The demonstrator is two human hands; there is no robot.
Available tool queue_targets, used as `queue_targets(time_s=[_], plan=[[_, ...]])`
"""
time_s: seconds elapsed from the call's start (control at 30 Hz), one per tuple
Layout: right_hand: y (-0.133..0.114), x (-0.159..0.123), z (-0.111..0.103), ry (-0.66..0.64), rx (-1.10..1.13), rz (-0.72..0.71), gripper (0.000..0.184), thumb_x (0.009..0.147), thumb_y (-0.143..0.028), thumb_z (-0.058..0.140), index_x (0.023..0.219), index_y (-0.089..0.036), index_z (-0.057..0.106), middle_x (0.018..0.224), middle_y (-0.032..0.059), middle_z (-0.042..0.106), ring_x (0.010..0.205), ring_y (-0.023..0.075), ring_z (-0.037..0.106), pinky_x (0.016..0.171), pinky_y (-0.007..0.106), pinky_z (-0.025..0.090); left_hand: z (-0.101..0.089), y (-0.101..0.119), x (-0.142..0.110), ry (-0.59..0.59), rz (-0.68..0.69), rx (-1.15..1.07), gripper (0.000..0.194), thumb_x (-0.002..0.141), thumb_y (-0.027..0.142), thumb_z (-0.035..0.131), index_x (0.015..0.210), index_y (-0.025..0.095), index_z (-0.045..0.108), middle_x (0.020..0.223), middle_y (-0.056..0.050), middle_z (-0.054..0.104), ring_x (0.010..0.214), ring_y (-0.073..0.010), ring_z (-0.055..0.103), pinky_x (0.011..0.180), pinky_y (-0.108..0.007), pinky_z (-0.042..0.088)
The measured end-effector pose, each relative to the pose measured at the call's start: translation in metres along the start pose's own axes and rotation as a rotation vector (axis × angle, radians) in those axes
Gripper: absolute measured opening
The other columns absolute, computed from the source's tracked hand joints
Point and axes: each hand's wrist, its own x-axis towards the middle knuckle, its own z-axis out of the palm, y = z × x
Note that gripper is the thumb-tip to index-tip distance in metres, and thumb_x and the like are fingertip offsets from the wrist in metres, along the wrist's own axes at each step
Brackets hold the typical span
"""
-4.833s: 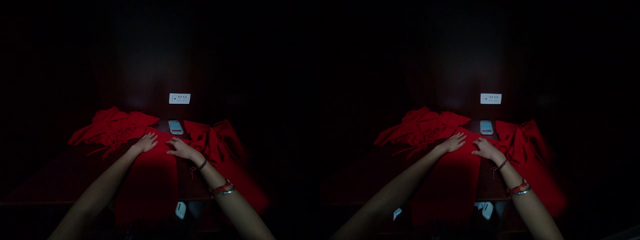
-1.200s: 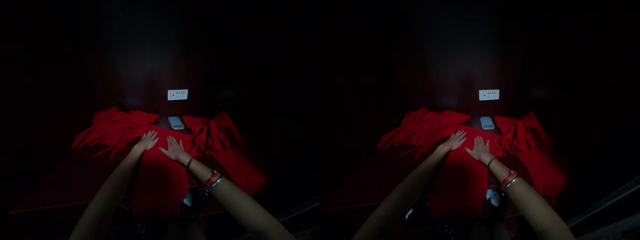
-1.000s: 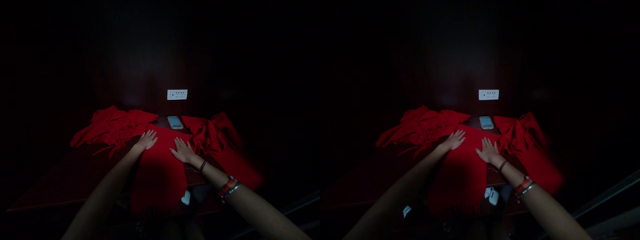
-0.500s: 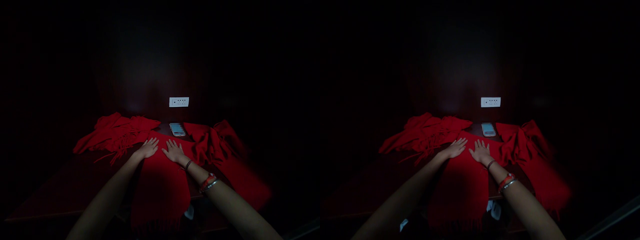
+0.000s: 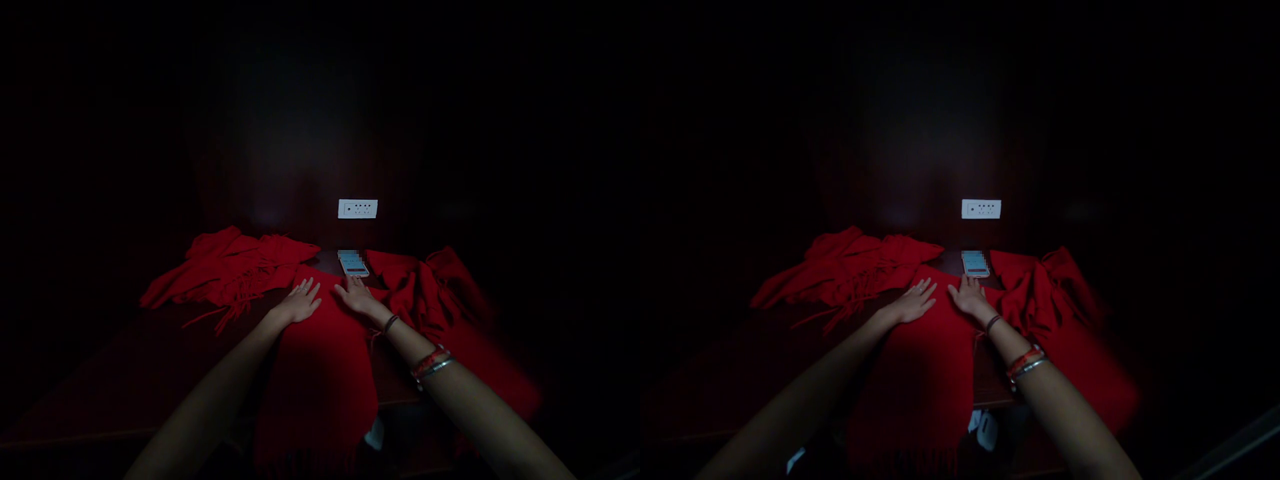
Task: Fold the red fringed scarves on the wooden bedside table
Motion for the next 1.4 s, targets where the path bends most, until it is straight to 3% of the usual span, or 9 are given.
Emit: queue_targets(time_s=[0.13, 0.33, 0.5, 0.63, 0.73, 1.03, 1.17, 1.3, 1.4], plan=[[0.0, -0.002, 0.015, -0.055, -0.057, -0.012, 0.067, 0.075, -0.06, 0.012, 0.13, -0.021, 0.011, 0.136, 0.0054, 0.006, 0.122, 0.0265, 0.002, 0.094, 0.046, 0.006, 0.001, -0.001, 0.002, -0.123, -0.016, -0.024, 0.057, 0.082, 0.045, 0.018, 0.129, 0.014, 0.014, 0.134, -0.01, 0.006, 0.121, -0.024, 0.004, 0.096, -0.037, 0.013], [0.001, -0.01, 0.009, -0.102, -0.097, 0.032, 0.065, 0.078, -0.051, 0.013, 0.129, -0.009, 0.015, 0.135, 0.011, 0.009, 0.121, 0.0261, 0.004, 0.095, 0.045, 0.007, -0.006, -0.001, -0.002, -0.104, -0.094, 0.014, 0.057, 0.082, 0.042, 0.017, 0.129, 0.01, 0.016, 0.134, -0.012, 0.01, 0.121, -0.0243, 0.006, 0.096, -0.036, 0.012], [-0.026, 0.014, 0.001, 0.036, -0.084, -0.212, 0.053, 0.081, -0.04, 0.016, 0.128, -0.016, 0.018, 0.136, 0.0038, 0.007, 0.122, 0.0231, 0.001, 0.095, 0.045, 0.007, -0.009, -0.009, -0.003, 0.085, -0.104, 0.082, 0.051, 0.081, 0.029, 0.018, 0.127, 0.008, 0.02, 0.134, -0.009, 0.014, 0.122, -0.0179, 0.008, 0.098, -0.034, 0.009], [-0.043, 0.037, 0.012, -0.05, -0.075, -0.304, 0.055, 0.081, -0.044, 0.015, 0.129, -0.017, 0.014, 0.136, 0.0006, 0.006, 0.122, 0.0205, 0.001, 0.096, 0.042, 0.006, -0.006, -0.019, 0.0, -0.025, -0.159, 0.055, 0.053, 0.081, 0.033, 0.015, 0.128, 0.007, 0.017, 0.134, -0.008, 0.013, 0.122, -0.0193, 0.007, 0.097, -0.042, 0.004], [-0.04, 0.044, 0.021, -0.119, -0.088, -0.251, 0.059, 0.08, -0.045, 0.011, 0.129, -0.013, 0.013, 0.136, 0.0035, 0.008, 0.122, 0.0176, 0.003, 0.097, 0.039, 0.004, -0.003, -0.024, 0.003, -0.116, -0.187, 0.023, 0.056, 0.081, 0.037, 0.011, 0.128, 0.007, 0.016, 0.134, -0.007, 0.01, 0.122, -0.0203, 0.004, 0.096, -0.045, 0.001], [0.01, 0.025, 0.019, -0.091, -0.093, -0.02, 0.065, 0.08, -0.048, 0.01, 0.129, -0.006, 0.009, 0.135, 0.0081, 0.004, 0.122, 0.018, 0.002, 0.097, 0.036, 0.005, -0.001, -0.021, 0.007, -0.113, -0.223, 0.026, 0.056, 0.08, 0.035, 0.013, 0.127, 0.006, 0.017, 0.134, -0.008, 0.011, 0.122, -0.0214, 0.005, 0.095, -0.046, -0.001], [0.022, 0.016, 0.012, -0.018, -0.096, 0.013, 0.066, 0.08, -0.048, 0.017, 0.128, -0.003, 0.016, 0.134, 0.0136, 0.01, 0.122, 0.0218, 0.008, 0.096, 0.037, 0.011, -0.001, -0.018, 0.003, 0.019, -0.195, 0.07, 0.053, 0.08, 0.032, 0.017, 0.125, 0.005, 0.025, 0.132, -0.01, 0.019, 0.122, -0.0219, 0.01, 0.096, -0.046, 0.002], [0.019, 0.004, -0.007, 0.154, -0.118, -0.067, 0.057, 0.078, -0.041, 0.034, 0.121, -0.004, 0.032, 0.127, 0.0172, 0.03, 0.116, 0.022, 0.026, 0.092, 0.03, 0.023, -0.007, -0.007, -0.002, 0.197, -0.074, 0.085, 0.051, 0.081, 0.032, 0.02, 0.125, 0.006, 0.026, 0.132, -0.01, 0.019, 0.122, -0.0193, 0.009, 0.098, -0.038, 0.006], [0.011, -0.003, -0.021, 0.064, -0.121, 0.019, 0.048, 0.074, -0.04, 0.041, 0.109, -0.007, 0.048, 0.112, 0.0173, 0.047, 0.103, 0.0222, 0.044, 0.081, 0.027, 0.035, -0.008, 0.0, -0.004, 0.142, -0.022, 0.022, 0.053, 0.082, 0.035, 0.018, 0.126, 0.005, 0.021, 0.133, -0.01, 0.015, 0.122, -0.0196, 0.008, 0.098, -0.035, 0.01]])
